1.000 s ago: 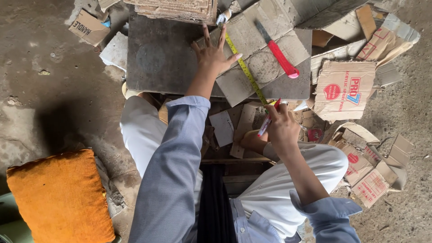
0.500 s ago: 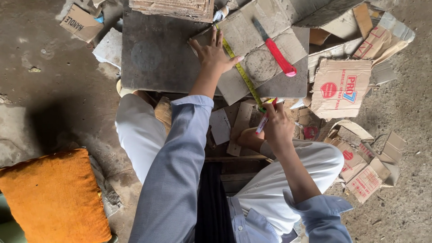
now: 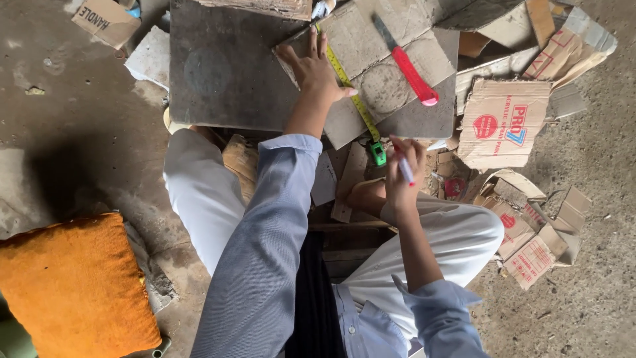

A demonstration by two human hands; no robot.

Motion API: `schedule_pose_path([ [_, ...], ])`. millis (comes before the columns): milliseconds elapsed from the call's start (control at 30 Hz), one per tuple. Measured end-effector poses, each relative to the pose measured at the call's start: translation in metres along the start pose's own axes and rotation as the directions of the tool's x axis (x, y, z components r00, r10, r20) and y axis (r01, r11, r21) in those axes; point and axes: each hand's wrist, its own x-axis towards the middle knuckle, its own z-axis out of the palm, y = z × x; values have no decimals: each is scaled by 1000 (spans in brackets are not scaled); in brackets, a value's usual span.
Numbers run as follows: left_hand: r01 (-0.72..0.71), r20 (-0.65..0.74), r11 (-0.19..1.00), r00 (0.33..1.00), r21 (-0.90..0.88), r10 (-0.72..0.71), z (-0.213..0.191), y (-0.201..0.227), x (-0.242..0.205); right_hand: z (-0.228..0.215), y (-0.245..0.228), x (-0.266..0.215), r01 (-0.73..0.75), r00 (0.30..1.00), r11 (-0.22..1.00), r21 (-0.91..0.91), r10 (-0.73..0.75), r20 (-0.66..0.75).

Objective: The person sits on the floor and uses a red utility knife to scrape a flat cardboard piece. They then use a tape measure and a red marker to measure and mark lines on the cardboard. The person repeats measuring and marking on different sections of the cardboard.

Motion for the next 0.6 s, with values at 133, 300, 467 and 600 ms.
schedule_pose_path([
  [133,73,14,997,997,-8,-73,-9,-2,-4,20,-18,38,-18,1000,878,479,26,-9],
  [300,93,60,996,994,-17,-91,-14,-1,-5,39,-24,57,-46,999,832,553,49,9],
  [467,90,38,996,995,-9,-89,-9,1,-2,45,-22,55,29,1000,887,461,-25,-15],
  [600,90,38,996,995,2,-90,-8,2,1,49,-20,55,33,999,897,441,-25,-25],
])
